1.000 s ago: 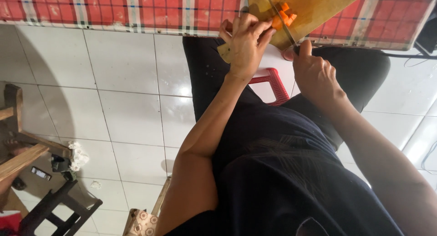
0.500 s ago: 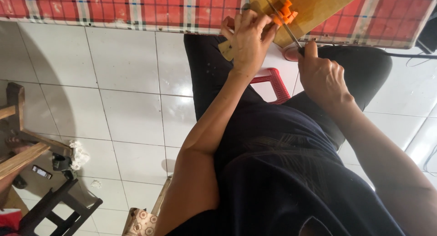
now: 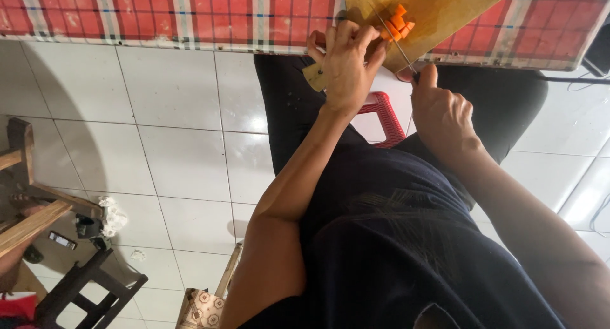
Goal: A person is sitting on a stool and dicing a carrot on a wooden cutting board using a knife.
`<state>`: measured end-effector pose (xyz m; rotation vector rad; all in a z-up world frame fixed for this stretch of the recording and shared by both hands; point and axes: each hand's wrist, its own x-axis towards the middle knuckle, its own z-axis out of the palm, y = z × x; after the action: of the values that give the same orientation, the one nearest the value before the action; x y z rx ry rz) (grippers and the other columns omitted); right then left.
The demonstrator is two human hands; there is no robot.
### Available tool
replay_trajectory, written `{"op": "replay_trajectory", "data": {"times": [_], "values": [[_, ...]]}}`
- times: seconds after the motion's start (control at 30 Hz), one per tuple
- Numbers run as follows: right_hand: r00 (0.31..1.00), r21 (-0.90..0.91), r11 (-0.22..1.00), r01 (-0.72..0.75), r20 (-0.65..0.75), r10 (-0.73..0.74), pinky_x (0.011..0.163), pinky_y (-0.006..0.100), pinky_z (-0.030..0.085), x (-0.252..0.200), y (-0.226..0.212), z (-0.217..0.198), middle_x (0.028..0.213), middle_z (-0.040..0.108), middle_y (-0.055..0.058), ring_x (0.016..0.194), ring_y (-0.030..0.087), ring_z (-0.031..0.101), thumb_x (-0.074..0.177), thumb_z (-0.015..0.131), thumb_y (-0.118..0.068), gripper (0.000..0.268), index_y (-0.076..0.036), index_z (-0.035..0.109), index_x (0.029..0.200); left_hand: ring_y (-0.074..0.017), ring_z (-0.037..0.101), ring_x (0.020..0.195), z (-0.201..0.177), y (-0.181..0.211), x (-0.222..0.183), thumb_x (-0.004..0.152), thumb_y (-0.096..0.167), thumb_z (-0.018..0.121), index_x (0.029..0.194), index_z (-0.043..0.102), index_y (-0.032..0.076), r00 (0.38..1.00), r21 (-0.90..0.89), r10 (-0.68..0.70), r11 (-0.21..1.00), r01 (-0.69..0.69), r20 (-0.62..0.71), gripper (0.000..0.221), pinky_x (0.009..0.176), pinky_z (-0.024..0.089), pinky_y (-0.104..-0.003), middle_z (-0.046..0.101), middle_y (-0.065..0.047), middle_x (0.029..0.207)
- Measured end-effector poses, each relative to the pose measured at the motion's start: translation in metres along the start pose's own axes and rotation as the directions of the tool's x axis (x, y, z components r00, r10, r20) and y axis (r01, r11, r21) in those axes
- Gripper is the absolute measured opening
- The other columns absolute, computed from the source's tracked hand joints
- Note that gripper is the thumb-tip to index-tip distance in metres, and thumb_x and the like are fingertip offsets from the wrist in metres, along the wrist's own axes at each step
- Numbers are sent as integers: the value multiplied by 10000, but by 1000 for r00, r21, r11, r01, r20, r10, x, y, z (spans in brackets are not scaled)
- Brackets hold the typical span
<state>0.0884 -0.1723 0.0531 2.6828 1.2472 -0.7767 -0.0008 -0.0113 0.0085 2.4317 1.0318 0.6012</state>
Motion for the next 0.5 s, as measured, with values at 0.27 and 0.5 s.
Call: {"op": "replay_trajectory", "data": {"times": [0.27, 0.5], "values": [[926, -359, 893, 272, -157, -345, 275, 256, 364, 11, 22, 2, 502, 353, -105, 322, 63, 453, 1236, 388, -466, 375, -133, 449, 1074, -201, 545, 972, 8, -5, -3, 853, 397, 763, 937, 736, 260, 999, 32, 31, 999, -30, -28, 163, 1010, 295, -550, 580, 101, 929], [992, 568, 822, 42, 75, -103, 465, 472, 259, -3, 17, -34, 532, 336, 129, 469, 358, 224, 1136, 477, -227, 233, -88, 375, 980, -201, 517, 885, 11, -6, 13, 868, 404, 764, 958, 776, 243, 970, 57, 215, 976, -210, -111, 185, 993, 307, -482, 607, 93, 863]]}}
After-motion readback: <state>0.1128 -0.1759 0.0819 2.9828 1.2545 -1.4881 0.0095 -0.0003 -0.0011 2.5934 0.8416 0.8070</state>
